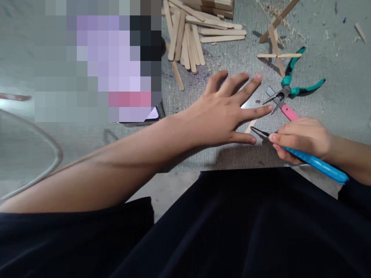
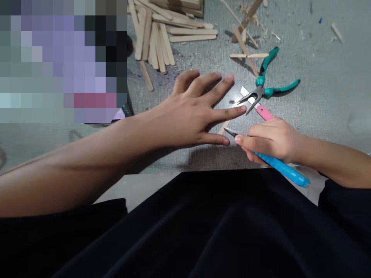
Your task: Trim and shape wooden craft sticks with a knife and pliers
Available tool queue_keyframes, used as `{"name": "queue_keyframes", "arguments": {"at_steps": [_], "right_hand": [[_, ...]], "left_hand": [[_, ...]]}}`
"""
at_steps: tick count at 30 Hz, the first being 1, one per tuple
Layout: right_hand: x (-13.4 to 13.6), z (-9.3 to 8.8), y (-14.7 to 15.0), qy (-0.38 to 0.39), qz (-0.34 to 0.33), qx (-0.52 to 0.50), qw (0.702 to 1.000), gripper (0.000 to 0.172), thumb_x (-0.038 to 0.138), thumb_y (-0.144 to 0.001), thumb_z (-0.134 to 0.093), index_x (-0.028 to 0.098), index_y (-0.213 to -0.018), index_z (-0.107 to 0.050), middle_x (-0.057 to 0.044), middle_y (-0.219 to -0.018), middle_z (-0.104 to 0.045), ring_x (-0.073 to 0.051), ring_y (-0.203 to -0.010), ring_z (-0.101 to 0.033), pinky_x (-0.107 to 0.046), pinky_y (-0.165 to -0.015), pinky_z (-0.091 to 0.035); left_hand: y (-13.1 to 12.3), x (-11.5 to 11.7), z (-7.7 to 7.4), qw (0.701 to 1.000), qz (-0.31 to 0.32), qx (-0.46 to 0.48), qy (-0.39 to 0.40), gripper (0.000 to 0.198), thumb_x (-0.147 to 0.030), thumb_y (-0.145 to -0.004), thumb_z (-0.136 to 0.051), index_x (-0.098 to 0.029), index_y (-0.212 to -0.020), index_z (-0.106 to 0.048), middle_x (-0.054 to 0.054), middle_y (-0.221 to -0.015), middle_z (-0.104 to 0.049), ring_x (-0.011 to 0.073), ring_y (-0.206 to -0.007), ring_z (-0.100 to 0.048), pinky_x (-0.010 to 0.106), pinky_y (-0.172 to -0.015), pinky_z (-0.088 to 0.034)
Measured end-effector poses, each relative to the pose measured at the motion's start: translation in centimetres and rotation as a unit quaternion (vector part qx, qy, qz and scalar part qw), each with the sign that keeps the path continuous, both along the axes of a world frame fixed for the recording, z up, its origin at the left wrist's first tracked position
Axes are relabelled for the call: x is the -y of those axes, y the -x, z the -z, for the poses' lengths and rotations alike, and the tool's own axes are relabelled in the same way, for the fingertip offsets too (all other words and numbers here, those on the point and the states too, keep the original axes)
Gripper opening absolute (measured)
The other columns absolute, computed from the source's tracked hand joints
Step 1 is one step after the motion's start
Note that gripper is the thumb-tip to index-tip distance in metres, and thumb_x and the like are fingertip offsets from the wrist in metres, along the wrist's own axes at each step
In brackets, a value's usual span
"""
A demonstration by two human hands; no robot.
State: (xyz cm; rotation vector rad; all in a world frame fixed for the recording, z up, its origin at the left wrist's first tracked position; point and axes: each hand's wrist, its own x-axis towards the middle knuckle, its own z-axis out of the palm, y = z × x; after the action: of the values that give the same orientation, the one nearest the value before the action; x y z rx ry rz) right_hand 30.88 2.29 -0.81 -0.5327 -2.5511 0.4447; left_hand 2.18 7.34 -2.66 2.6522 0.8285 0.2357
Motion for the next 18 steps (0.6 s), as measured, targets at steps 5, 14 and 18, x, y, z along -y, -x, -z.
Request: {"name": "queue_keyframes", "arguments": {"at_steps": [5,14,18], "right_hand": [[0.07,-0.38,-0.08,0.007,-0.012,0.027,1.0,0.037,0.013,-0.1,-0.068,0.018,-0.136,-0.06,0.005,-0.087,-0.076,-0.01,-0.069,-0.069,-0.026,-0.068,-0.051],[-0.09,-0.59,-0.06,0.006,-0.026,0.021,0.999,0.027,0.011,-0.101,-0.065,0.02,-0.126,-0.062,0.007,-0.081,-0.075,-0.008,-0.065,-0.066,-0.026,-0.068,-0.051],[0.16,-0.74,-0.1,0.041,-0.024,0.018,0.999,0.026,0.01,-0.102,-0.065,0.023,-0.124,-0.065,0.008,-0.083,-0.078,-0.008,-0.066,-0.068,-0.026,-0.072,-0.054]], "left_hand": [[0.07,0.04,0.25,1.0,0.001,-0.001,-0.016,0.082,-0.077,-0.093,-0.071,-0.046,-0.165,-0.049,0.012,-0.184,-0.03,0.0509,-0.164,-0.031,0.081,-0.127,-0.02],[-0.01,0.07,0.29,1.0,-0.001,0.014,-0.014,0.082,-0.074,-0.091,-0.075,-0.045,-0.164,-0.051,0.013,-0.182,-0.034,0.0514,-0.163,-0.032,0.08,-0.128,-0.021],[-0.07,0.06,0.31,1.0,-0.001,0.02,-0.016,0.084,-0.074,-0.09,-0.077,-0.044,-0.164,-0.051,0.014,-0.181,-0.036,0.052,-0.163,-0.033,0.08,-0.127,-0.022]]}}
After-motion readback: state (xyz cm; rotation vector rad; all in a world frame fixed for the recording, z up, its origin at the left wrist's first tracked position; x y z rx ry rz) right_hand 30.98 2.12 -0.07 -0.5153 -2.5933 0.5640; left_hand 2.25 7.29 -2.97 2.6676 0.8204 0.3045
